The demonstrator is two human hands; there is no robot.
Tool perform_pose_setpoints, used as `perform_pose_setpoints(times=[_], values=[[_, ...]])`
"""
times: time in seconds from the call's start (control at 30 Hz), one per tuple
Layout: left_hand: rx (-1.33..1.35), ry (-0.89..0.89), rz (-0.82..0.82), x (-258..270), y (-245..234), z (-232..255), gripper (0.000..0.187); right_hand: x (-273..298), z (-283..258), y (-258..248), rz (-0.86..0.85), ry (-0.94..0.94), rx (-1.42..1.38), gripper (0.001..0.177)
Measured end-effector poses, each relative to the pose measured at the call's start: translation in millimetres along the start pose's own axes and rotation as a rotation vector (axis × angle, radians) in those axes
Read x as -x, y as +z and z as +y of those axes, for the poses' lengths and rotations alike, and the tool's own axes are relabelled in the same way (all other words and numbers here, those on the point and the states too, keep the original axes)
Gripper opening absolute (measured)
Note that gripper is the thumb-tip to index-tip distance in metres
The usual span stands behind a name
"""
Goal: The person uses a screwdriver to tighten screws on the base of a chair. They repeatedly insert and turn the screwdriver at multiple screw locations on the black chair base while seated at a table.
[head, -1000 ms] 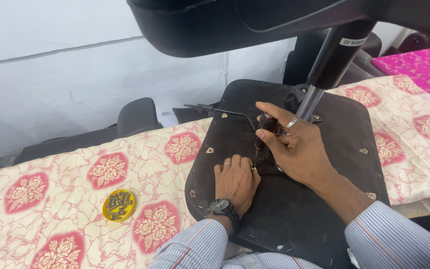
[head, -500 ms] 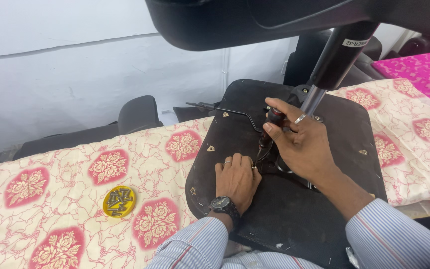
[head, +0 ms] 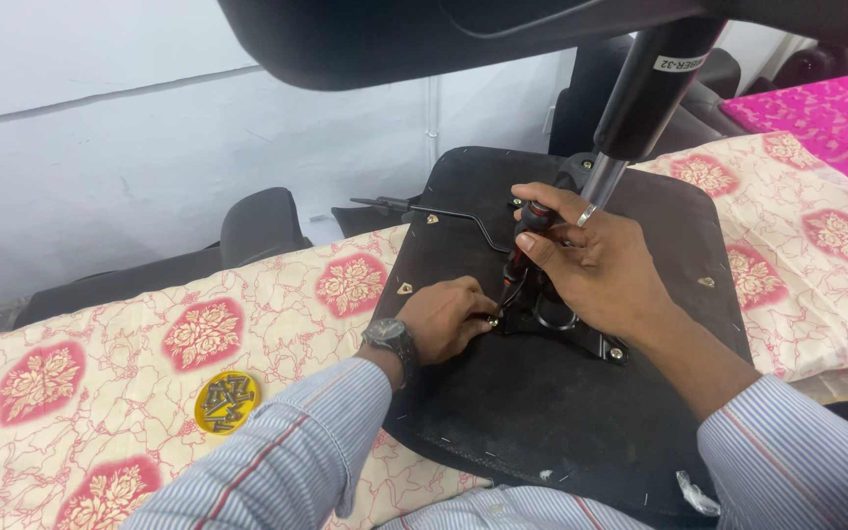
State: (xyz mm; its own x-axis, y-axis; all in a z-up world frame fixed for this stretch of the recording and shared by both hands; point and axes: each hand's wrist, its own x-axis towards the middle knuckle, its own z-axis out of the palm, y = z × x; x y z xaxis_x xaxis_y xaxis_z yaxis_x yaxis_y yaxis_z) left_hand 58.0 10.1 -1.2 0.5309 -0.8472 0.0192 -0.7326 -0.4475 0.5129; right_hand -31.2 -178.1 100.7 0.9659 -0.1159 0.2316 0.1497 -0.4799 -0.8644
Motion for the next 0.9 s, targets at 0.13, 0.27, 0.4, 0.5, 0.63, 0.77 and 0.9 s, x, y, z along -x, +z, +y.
perform_pose_setpoints(times=[0.13, 0.27, 0.4, 0.5, 0.63, 0.77, 0.9], values=[[0.018, 0.112, -0.03, -9.0, -7.0, -8.1, 0.022, 1.4, -2.2, 2.6, 0.016, 0.038, -0.018, 0.047], [0.071, 0.103, -0.003, -5.8, -5.1, -9.8, 0.022, 5.9, -1.3, 9.6, 0.102, -0.123, -0.009, 0.046], [0.09, 0.07, 0.02, -1.4, -0.5, -8.0, 0.022, 5.8, 0.6, 11.0, 0.149, -0.081, -0.001, 0.046], [0.101, 0.076, 0.077, 5.5, 4.7, -6.5, 0.022, 8.6, 3.0, 13.6, 0.204, -0.113, 0.059, 0.047], [0.046, 0.118, 0.197, 13.7, 13.7, -2.2, 0.022, 14.5, 4.4, 25.0, 0.3, -0.215, 0.085, 0.049], [0.052, 0.02, 0.141, 17.0, 20.5, 2.4, 0.023, 13.3, 4.0, 32.8, 0.354, -0.258, 0.233, 0.048], [0.025, 0.031, 0.151, 17.6, 23.4, 3.4, 0.024, 12.7, 5.3, 31.4, 0.314, -0.265, 0.177, 0.045]])
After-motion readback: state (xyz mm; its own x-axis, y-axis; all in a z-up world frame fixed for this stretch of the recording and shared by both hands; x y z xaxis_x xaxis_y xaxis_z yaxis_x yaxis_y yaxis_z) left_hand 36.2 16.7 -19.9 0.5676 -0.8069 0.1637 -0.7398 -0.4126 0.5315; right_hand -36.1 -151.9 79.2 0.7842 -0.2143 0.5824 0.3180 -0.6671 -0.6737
